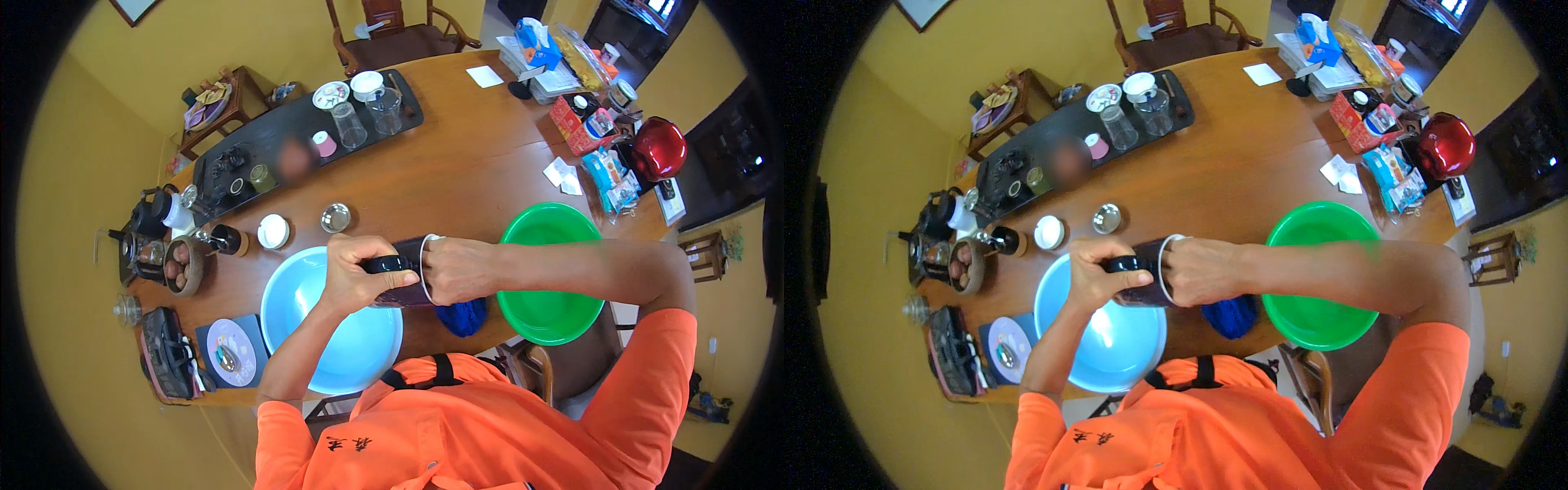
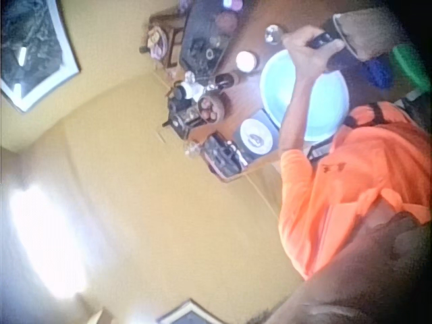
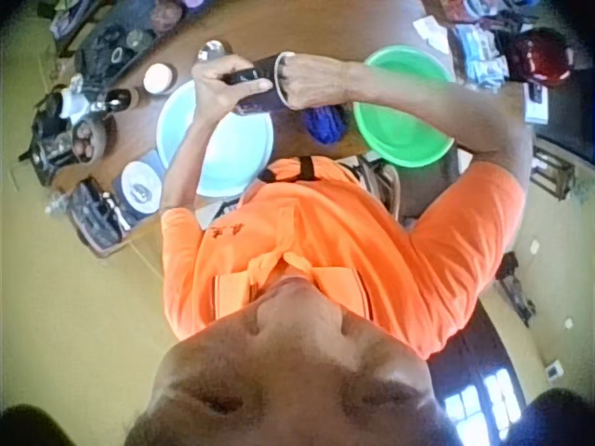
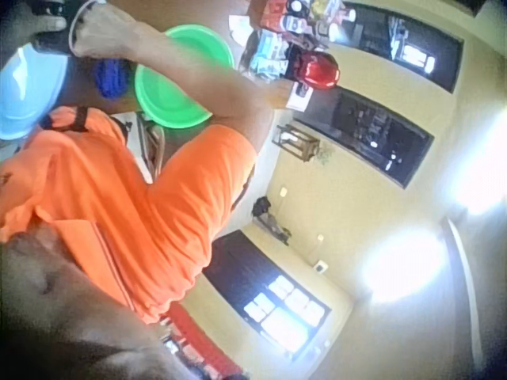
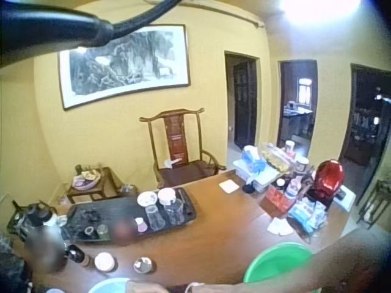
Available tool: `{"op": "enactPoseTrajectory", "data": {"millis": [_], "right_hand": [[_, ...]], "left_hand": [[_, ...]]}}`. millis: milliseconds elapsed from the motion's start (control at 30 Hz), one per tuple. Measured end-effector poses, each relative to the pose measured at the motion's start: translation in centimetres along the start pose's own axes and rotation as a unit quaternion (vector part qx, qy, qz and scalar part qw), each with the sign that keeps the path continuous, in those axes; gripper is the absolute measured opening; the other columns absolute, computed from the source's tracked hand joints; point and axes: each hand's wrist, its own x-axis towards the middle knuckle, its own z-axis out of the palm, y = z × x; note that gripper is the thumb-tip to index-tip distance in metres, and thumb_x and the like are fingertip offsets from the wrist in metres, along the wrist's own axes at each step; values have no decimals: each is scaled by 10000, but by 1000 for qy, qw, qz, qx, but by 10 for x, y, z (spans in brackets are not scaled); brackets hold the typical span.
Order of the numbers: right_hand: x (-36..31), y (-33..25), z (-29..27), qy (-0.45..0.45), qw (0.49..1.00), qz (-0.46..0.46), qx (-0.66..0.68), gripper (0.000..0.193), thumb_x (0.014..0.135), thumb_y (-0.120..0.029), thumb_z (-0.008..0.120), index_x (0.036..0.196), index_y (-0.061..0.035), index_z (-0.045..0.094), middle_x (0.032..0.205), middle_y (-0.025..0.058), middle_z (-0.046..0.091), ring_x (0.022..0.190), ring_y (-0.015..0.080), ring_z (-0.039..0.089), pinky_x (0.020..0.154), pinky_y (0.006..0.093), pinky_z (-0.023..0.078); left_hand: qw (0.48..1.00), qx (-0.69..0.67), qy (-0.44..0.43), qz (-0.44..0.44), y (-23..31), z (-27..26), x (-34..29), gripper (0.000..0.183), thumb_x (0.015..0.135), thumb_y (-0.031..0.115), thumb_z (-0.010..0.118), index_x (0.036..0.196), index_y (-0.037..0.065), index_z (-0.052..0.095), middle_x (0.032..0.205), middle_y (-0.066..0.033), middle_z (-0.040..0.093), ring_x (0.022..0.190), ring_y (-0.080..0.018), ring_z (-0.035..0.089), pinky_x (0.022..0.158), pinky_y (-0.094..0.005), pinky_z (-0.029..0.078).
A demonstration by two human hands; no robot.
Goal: The person cleans a patterned mug and a small metal bowl using a white cloth and water from a blue basin. They wipe the interior and exterior of the mug and the bowl, then place the cleaned items on the table.
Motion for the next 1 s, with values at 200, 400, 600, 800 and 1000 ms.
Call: {"op": "enactPoseTrajectory", "data": {"millis": [200,400,600,800,1000], "right_hand": [[35,-35,-1,304,833,253,388,312,738,-155,672,1030,-59,617,985,164,647,898,341,624,796,401,510],[47,-51,-24,399,85,398,822,150,866,-65,544,983,-25,629,785,51,664,639,117,629,535,265,499],[16,-54,0,269,762,346,477,111,772,-90,606,852,-15,624,703,53,617,640,215,596,523,339,474],[2,-30,-28,59,998,-4,-37,125,637,-165,623,676,-48,641,731,65,638,719,240,615,549,366,472],[31,-50,-8,340,874,247,244,252,691,-67,653,940,-39,631,801,105,647,669,228,627,590,346,503]], "left_hand": [[939,201,30,276,35,3,0,293,568,199,857,623,37,619,516,-79,520,445,-229,526,420,-292,366],[856,348,-51,378,51,18,-18,358,557,270,853,563,70,556,471,-57,398,415,-227,430,420,-328,306],[960,198,20,195,24,-5,-11,310,547,175,884,654,23,636,587,-91,610,493,-183,588,472,-258,428],[999,12,-31,30,19,-3,-14,286,586,125,875,657,5,625,562,-46,588,466,-93,525,441,-231,377],[950,186,50,247,50,10,-13,326,555,194,885,642,29,618,541,-79,542,451,-181,517,431,-261,366]]}}
